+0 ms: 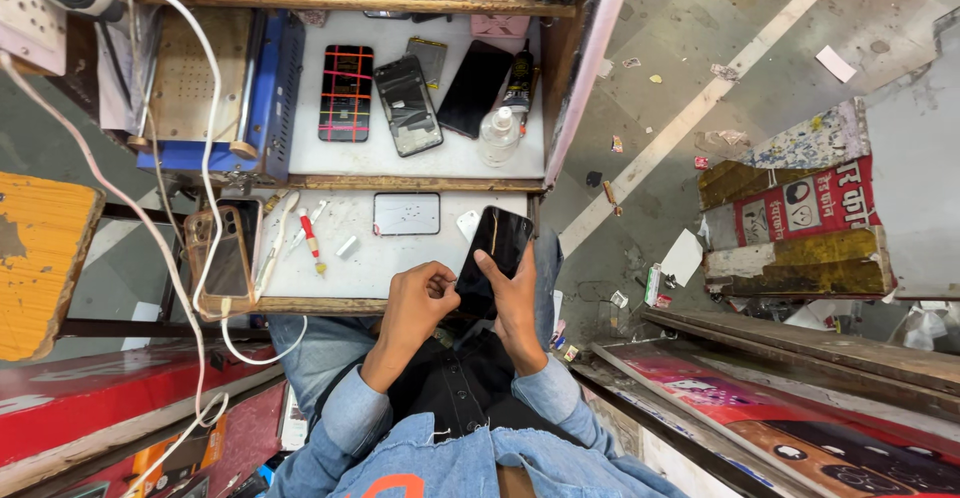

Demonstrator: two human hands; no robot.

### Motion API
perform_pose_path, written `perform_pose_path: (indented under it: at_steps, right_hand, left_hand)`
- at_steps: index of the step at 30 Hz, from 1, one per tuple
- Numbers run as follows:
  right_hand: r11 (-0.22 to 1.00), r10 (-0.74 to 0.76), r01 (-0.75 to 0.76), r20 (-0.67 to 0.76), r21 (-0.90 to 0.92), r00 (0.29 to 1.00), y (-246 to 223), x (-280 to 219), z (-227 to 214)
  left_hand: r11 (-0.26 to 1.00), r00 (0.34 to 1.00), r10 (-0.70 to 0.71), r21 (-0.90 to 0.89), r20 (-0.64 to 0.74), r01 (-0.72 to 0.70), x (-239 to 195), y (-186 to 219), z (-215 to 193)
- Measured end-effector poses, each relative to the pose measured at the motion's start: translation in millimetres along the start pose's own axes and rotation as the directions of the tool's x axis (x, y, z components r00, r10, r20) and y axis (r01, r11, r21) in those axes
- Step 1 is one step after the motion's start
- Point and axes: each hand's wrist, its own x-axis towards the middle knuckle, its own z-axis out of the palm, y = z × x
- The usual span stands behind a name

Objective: The person disassembles a smartphone by removing the back cover, unscrewing internal components, and detaching the battery. They then reassemble the phone by reconnecting the battery and securing the back cover.

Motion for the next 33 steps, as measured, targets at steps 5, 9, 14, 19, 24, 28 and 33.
perform_pose_path:
  at_steps: [5,9,14,19,24,28,33]
  right_hand:
    - [0.998,-0.013,0.014,0.011,-0.053,1.000,3.2,5.7,-13.2]
    - [1.000,0.010,-0.010,0.010,-0.006,1.000,3.7,15.1,-22.2]
    - [1.000,0.029,-0.029,0.067,-0.006,0.997,2.4,23.2,-29.1]
    - [0.994,0.076,-0.070,0.059,-0.089,0.995,6.6,28.4,-29.5]
    - [0.993,0.078,-0.071,0.072,-0.097,0.994,18.4,27.8,-32.4]
    - [0.989,0.078,-0.069,0.068,-0.129,0.995,29.9,25.6,-22.4]
    - [0.994,0.064,-0.060,0.040,-0.097,0.997,43.6,15.0,-1.1]
  left_hand:
    - [0.997,0.998,-0.059,0.052,0.010,0.058,1.9,-3.9,14.0]
    - [0.984,0.997,-0.015,-0.178,0.077,0.028,10.4,-31.6,22.3]
    - [0.855,0.969,-0.055,-0.490,0.242,0.170,18.4,-69.9,30.3]
    - [0.845,0.973,-0.083,-0.502,0.214,0.182,18.7,-77.8,36.3]
    - [0.891,0.981,-0.074,-0.431,0.178,0.145,7.6,-69.6,36.2]
    - [0.908,0.982,-0.041,-0.404,0.182,0.113,4.9,-70.3,17.2]
    - [0.911,0.987,0.008,-0.409,0.159,0.058,-1.2,-81.9,-4.9]
